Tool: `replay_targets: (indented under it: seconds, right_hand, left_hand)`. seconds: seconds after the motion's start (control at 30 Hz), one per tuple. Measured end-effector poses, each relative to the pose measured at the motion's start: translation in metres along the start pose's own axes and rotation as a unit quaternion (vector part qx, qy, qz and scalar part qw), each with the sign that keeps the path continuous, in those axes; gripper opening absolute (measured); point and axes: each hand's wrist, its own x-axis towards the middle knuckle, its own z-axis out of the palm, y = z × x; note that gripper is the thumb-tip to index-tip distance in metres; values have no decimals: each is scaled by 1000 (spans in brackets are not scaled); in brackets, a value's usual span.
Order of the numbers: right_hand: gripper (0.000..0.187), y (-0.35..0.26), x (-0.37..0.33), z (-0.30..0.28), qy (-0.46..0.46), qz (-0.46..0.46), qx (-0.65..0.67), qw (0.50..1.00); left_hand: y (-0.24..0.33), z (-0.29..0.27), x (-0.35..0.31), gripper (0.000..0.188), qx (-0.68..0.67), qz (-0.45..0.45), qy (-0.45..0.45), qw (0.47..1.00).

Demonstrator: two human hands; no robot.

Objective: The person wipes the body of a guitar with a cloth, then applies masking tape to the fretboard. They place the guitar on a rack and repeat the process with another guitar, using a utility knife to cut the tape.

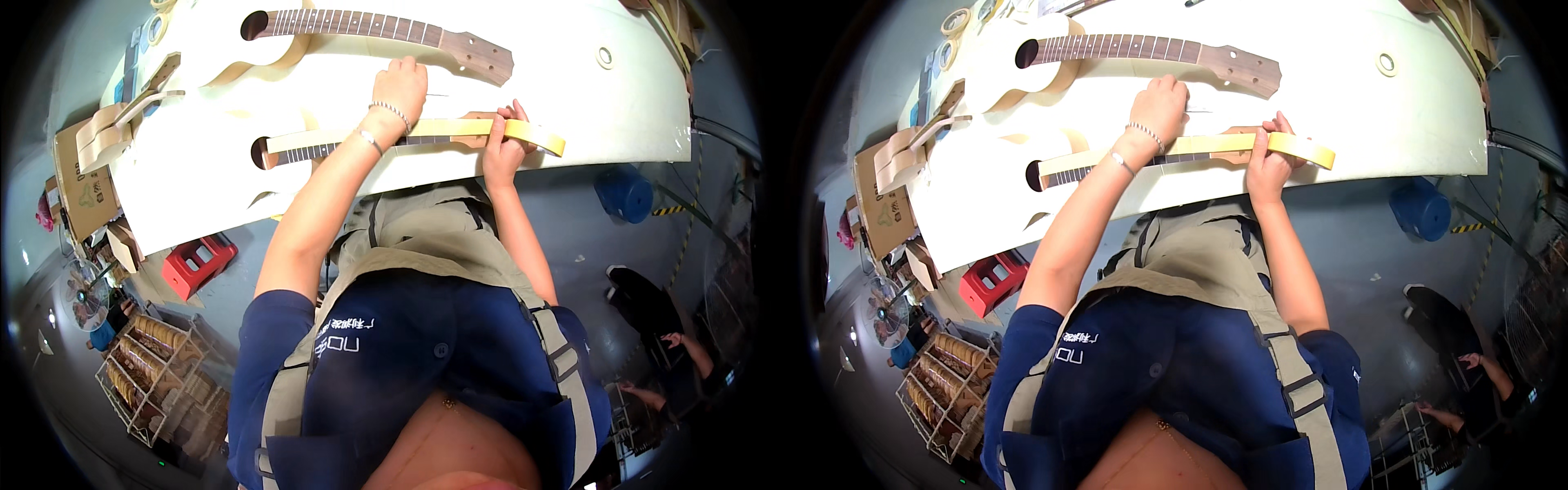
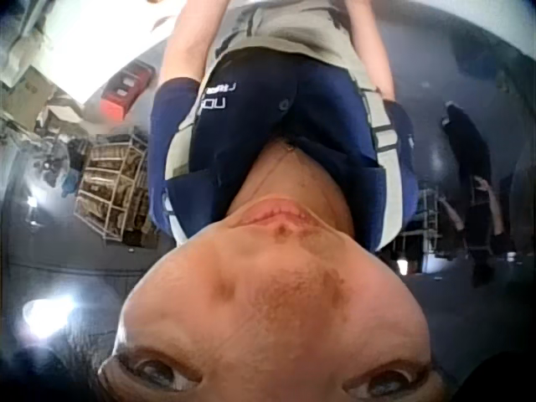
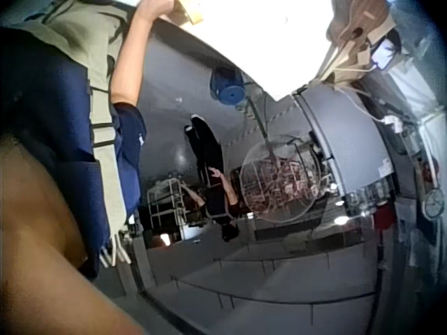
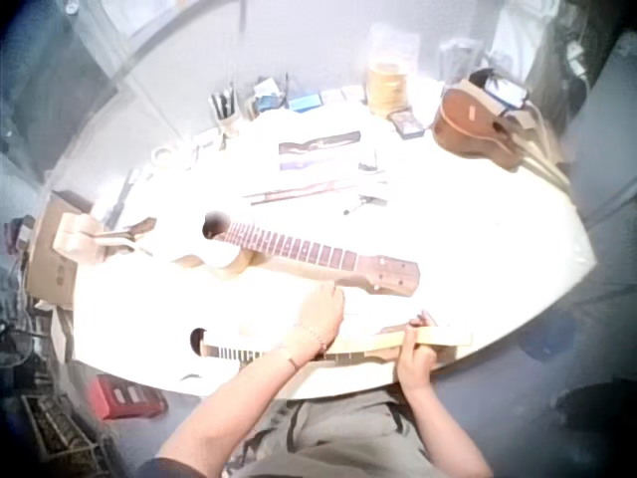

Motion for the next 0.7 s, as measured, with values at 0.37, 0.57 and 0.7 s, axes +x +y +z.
replay_targets:
  seconds: [0.37,0.57,0.7]
  right_hand:
    - [30,4,19,6,6,-39,-9,999]
    - [28,4,19,4,1,-58,-12,998]
    - [26,4,19,3,1,-59,-6,998]
  left_hand:
    - [51,-38,-72,49,-517,-216,95,823]
    - [67,-12,-79,53,-549,-240,76,797]
    - [70,-19,-72,51,-505,-253,55,824]
